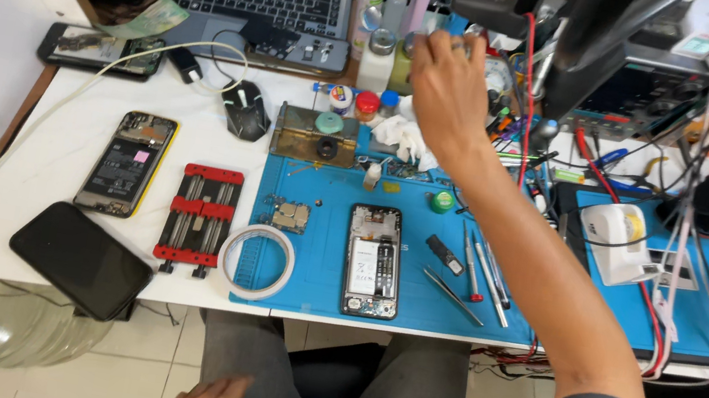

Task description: The person works on a disassembled smartphone placed on a blue work mat. They handle a small metal ring, cleaning it with a cloth, then use a UV flashlight to cure adhesive on the phone's internal components. The person also handles a small black battery and uses tweezers to adjust parts inside the phone chassis.

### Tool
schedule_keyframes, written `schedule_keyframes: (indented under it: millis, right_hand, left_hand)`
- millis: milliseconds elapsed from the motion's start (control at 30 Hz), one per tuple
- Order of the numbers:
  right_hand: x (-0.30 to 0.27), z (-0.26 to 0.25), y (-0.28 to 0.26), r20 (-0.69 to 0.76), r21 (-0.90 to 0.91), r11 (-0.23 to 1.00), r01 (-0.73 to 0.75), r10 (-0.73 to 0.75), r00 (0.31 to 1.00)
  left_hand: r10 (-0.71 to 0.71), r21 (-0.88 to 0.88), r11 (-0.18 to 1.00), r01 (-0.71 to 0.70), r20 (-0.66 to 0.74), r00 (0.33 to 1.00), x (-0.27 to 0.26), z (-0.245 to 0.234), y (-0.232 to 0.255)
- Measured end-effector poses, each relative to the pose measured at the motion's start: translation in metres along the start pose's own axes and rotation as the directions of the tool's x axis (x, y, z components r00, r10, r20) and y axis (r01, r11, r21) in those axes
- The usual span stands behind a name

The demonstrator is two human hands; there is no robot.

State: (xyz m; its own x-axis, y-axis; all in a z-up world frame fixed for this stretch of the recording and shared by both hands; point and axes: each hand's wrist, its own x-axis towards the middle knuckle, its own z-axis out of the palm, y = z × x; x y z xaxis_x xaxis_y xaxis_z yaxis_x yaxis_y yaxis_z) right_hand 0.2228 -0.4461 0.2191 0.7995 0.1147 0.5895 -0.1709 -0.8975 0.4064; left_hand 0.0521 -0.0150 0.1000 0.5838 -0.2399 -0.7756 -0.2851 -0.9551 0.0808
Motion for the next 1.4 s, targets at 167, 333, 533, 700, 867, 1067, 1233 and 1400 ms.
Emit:
schedule_keyframes:
  millis: [167,333,533,700,867,1067,1233,1400]
  right_hand:
    - [-0.051,-0.128,-0.016,-0.065,0.223,0.973,0.061,-0.047,0.997]
    - [-0.111,-0.208,-0.024,0.296,0.736,0.654,-0.174,-0.08,0.952]
    - [-0.144,-0.225,-0.017,0.247,0.715,0.648,-0.261,0.115,0.962]
    - [-0.158,-0.235,-0.012,0.088,0.822,0.516,-0.24,0.302,0.949]
    - [-0.187,-0.219,-0.027,0.201,0.947,0.104,-0.304,0.546,0.813]
    - [-0.213,-0.195,-0.049,0.482,0.865,-0.324,-0.382,0.329,0.812]
    - [-0.214,-0.188,-0.061,0.465,0.847,-0.41,-0.339,0.261,0.846]
    - [-0.215,-0.172,-0.071,0.499,0.814,-0.459,-0.357,0.235,0.834]
  left_hand:
    - [0.461,-0.4,0.614,-0.68,-0.518,0.721,-0.065,-0.086,0.027]
    - [0.421,-0.359,0.475,-0.803,-0.709,0.566,-0.075,-0.162,0.101]
    - [0.575,-0.183,0.267,-0.946,-0.757,0.309,-0.071,-0.158,0.148]
    - [0.52,-0.187,0.099,-0.977,-0.828,0.211,-0.061,-0.155,0.163]
    - [0.366,-0.414,-0.218,-0.883,-0.874,0.32,-0.027,-0.15,0.165]
    - [0.402,-0.555,-0.478,-0.68,-0.827,0.392,-0.041,-0.151,0.157]
    - [0.377,-0.504,-0.458,-0.732,-0.856,0.353,-0.034,-0.148,0.154]
    - [0.355,-0.504,-0.434,-0.746,-0.857,0.373,-0.033,-0.141,0.145]
